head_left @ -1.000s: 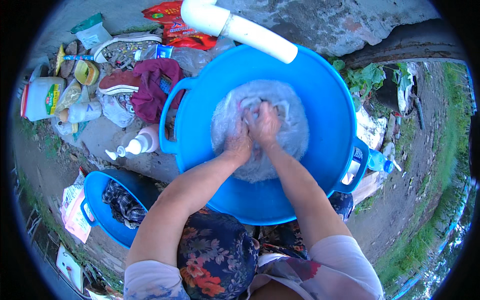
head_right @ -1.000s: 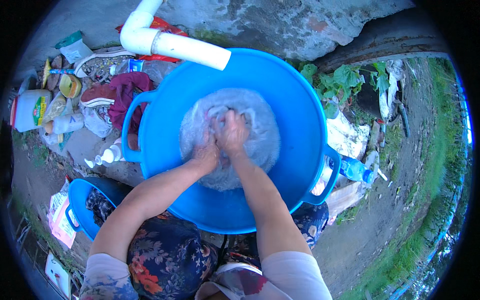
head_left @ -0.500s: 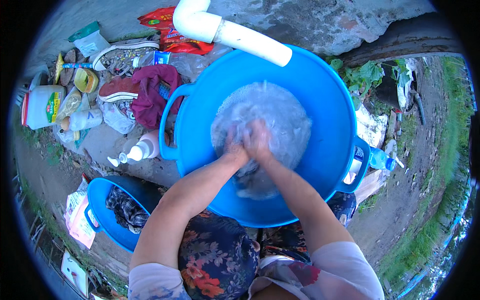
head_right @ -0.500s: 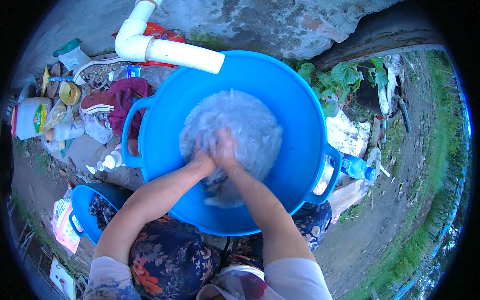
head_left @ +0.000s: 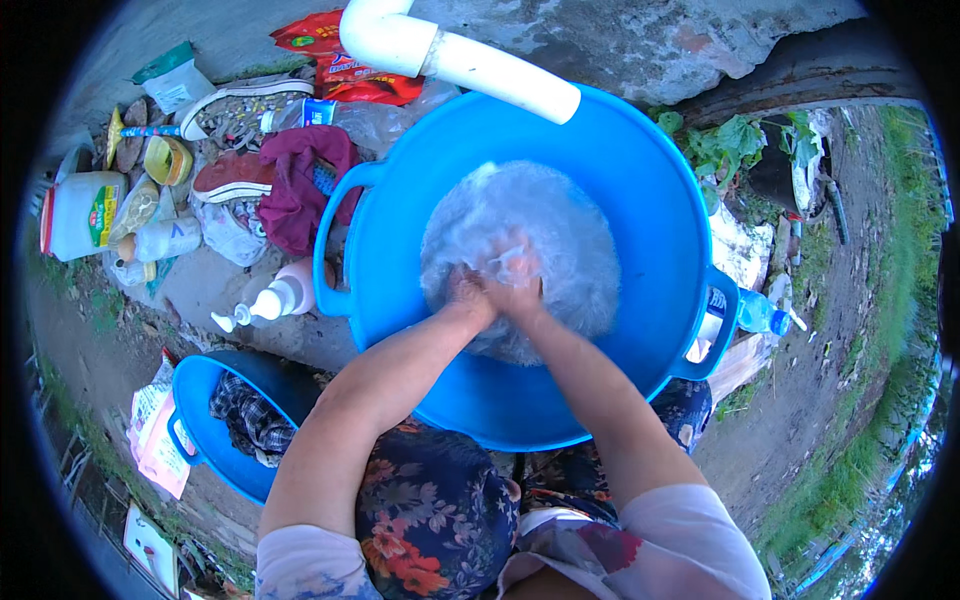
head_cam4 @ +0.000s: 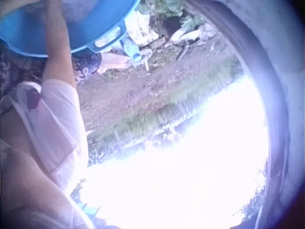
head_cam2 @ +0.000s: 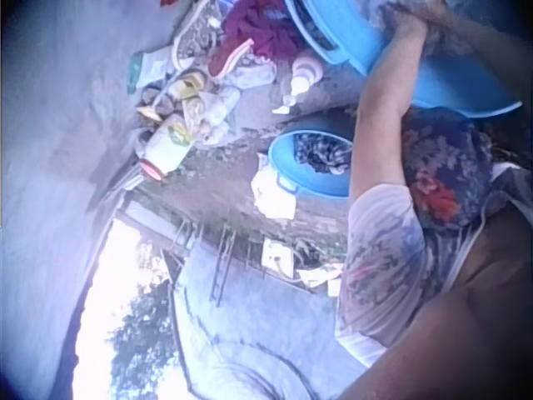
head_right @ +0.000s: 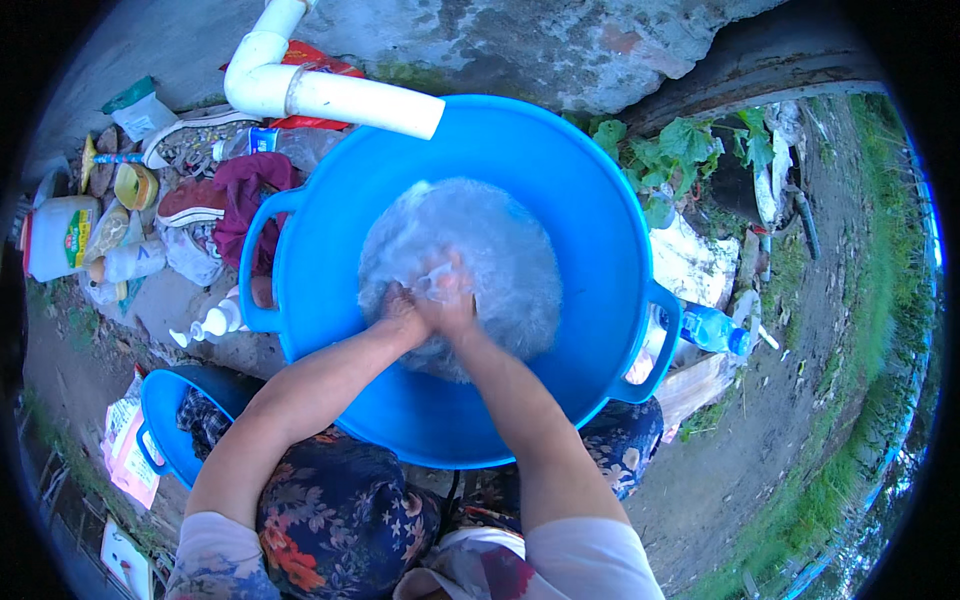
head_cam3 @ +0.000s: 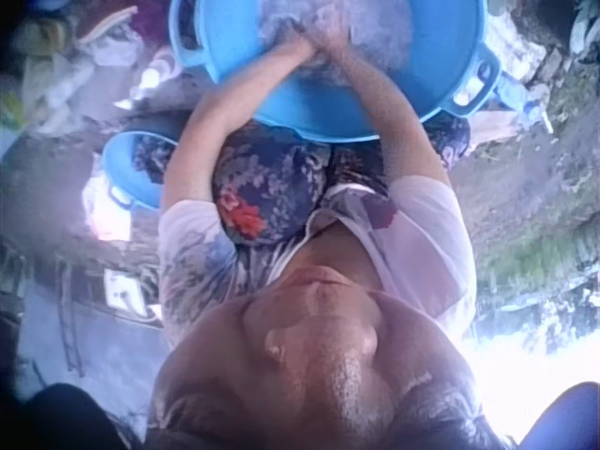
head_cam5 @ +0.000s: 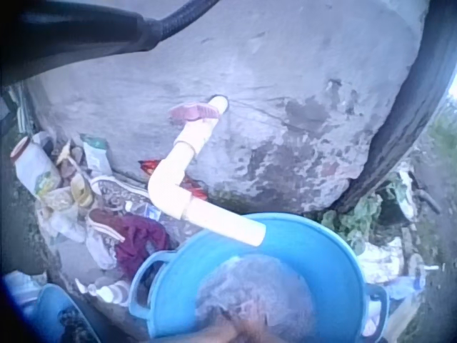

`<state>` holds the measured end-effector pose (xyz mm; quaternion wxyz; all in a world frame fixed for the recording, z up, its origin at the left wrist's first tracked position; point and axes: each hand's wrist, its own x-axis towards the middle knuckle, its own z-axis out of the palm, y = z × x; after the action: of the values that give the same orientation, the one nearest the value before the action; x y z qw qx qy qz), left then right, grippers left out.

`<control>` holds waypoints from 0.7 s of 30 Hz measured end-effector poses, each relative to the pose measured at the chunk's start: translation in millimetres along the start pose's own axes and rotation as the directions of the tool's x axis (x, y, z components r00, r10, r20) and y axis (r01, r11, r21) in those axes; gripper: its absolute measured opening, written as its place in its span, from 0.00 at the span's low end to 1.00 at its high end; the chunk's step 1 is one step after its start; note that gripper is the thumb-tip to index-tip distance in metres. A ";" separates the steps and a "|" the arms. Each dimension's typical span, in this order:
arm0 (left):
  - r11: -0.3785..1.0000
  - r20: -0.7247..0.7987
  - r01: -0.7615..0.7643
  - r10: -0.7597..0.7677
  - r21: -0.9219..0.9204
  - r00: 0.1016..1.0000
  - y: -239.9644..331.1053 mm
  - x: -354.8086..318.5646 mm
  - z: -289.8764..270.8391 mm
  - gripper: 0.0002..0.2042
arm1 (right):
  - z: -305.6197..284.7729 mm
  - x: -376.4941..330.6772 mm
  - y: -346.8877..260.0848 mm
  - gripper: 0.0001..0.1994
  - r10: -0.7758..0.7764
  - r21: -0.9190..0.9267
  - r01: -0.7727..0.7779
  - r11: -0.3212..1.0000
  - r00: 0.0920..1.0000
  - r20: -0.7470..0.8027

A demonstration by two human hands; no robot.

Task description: The person washes clothes by hand in a blue basin filled with soapy water. They scrub and rinse a light-colored garment, then a dark garment, and finally a maroon garment, squeezing each item and placing it into a second basin.

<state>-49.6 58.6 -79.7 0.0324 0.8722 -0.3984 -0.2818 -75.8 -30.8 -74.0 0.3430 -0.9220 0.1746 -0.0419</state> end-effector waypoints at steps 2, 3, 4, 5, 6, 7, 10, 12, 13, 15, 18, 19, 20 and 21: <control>0.998 -0.242 0.026 -0.040 -0.063 0.969 13.2 0.1 -9.3 0.31 | 9.8 40.0 33.9 0.14 0.177 0.184 -0.177 0.967 0.984 0.016; 0.996 -0.230 0.035 -0.053 -0.082 0.972 10.2 -1.3 -26.7 0.30 | -11.3 59.6 11.8 0.16 0.243 0.004 -0.243 0.970 0.968 0.063; 0.994 -0.217 0.021 -0.045 -0.109 0.975 14.2 -0.3 -39.5 0.30 | -22.4 70.1 19.9 0.18 0.283 0.011 -0.283 0.959 0.959 0.002; 0.991 -0.194 0.009 -0.036 -0.136 0.980 17.6 -1.6 -47.6 0.29 | -31.9 80.3 29.2 0.20 0.323 0.026 -0.322 0.946 0.945 -0.056; 0.980 -0.171 -0.072 0.040 -0.187 0.984 16.0 0.1 -58.4 0.24 | -28.2 84.2 60.6 0.23 0.334 0.243 -0.284 0.927 0.923 -0.193; 0.974 -0.218 -0.113 0.069 -0.198 0.974 4.9 3.5 -56.5 0.23 | -51.9 82.7 51.0 0.22 0.453 0.145 -0.438 0.887 0.886 -0.101; 0.942 -0.350 -0.282 0.207 -0.180 0.914 -13.1 26.7 -60.5 0.22 | -87.3 36.5 77.3 0.24 0.576 0.084 -0.580 0.811 0.815 0.063; 0.953 -0.629 -0.233 0.062 -0.193 0.775 0.0 24.9 -91.5 0.25 | -102.0 -6.8 74.5 0.27 0.524 -0.027 -0.546 0.837 0.789 0.321; 0.957 -0.733 -0.200 -0.017 -0.208 0.680 4.2 22.0 -95.7 0.28 | -131.9 -9.9 36.1 0.27 0.576 -0.174 -0.571 0.802 0.663 0.478; 0.808 -0.605 -0.085 -0.361 -0.583 0.710 7.7 28.2 -66.6 0.33 | -155.3 -0.8 35.6 0.27 0.518 -0.163 -0.581 0.797 0.519 0.680; 0.877 -0.224 0.085 -0.212 -0.473 0.951 43.4 -5.6 -43.6 0.43 | -146.0 44.9 52.5 0.24 0.465 0.010 -0.471 0.882 0.873 0.145; 0.931 -0.011 0.076 -0.085 -0.356 0.996 51.3 -21.6 -55.1 0.43 | -132.2 58.2 49.6 0.23 0.327 0.122 -0.314 0.942 0.939 -0.103; 0.944 -0.046 0.034 -0.052 -0.328 0.998 45.3 -22.3 -52.2 0.44 | -110.8 58.0 44.2 0.22 0.228 -0.033 -0.233 0.972 0.966 -0.122; 0.954 -0.083 -0.009 -0.017 -0.301 0.996 36.1 -18.7 -48.0 0.45 | -87.8 57.9 41.4 0.21 0.122 -0.191 -0.144 0.971 0.985 -0.124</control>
<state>-59.0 39.2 -20.5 0.1812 0.8691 -0.3472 -0.3022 -51.0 -134.4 -36.4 0.2405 -0.9342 0.2583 -0.0523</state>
